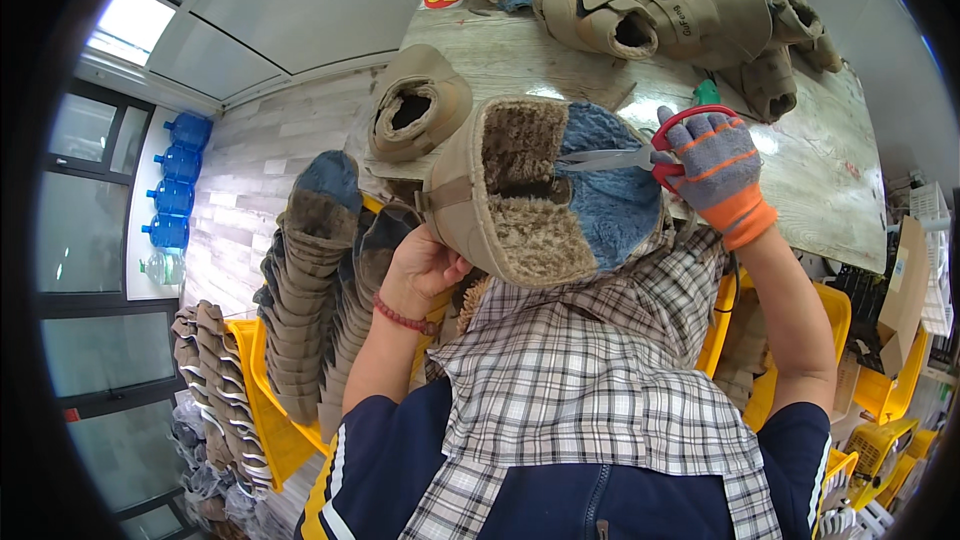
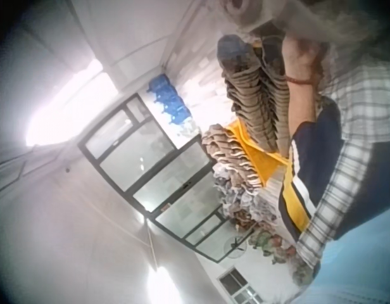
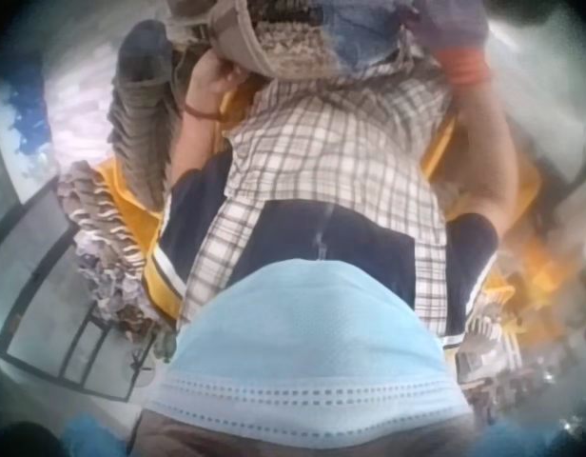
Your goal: The person trims the interior lining of several beige slip-on shoes using red-handled scissors and a green electric rotary cutter. They repeatedly pick up shoes from a pile, cut away excess material inside, and place the trimmed shoes into a yellow basket.
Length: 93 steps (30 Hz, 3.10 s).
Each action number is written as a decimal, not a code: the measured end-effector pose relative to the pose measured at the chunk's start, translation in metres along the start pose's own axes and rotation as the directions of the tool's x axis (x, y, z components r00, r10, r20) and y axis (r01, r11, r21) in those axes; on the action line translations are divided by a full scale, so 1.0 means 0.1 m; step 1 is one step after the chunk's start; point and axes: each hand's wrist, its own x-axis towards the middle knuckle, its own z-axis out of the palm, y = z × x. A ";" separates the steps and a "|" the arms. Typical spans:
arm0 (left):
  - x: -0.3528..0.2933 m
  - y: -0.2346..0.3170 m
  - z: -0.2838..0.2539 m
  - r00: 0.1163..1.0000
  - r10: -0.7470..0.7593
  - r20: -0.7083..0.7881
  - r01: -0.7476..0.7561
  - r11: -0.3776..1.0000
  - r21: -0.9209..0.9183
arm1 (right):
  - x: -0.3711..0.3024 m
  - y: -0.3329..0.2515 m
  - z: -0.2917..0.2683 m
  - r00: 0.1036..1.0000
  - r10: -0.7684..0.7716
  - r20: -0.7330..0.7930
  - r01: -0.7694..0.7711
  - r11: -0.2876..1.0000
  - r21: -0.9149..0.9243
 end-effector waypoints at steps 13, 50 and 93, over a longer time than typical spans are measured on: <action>-0.11 0.03 0.05 0.999 -0.010 0.035 0.006 0.994 0.109 | -0.09 -0.05 0.09 0.999 0.011 -0.032 -0.010 0.999 0.035; -0.18 0.00 0.35 0.998 0.064 0.018 -0.067 0.960 0.272 | -0.37 -0.05 -0.02 0.981 0.192 0.017 -0.184 0.909 0.374; 2.18 -0.01 1.50 0.273 0.475 0.836 -0.088 -0.854 0.514 | -1.01 -0.19 0.16 0.443 0.821 0.361 -0.787 0.164 0.594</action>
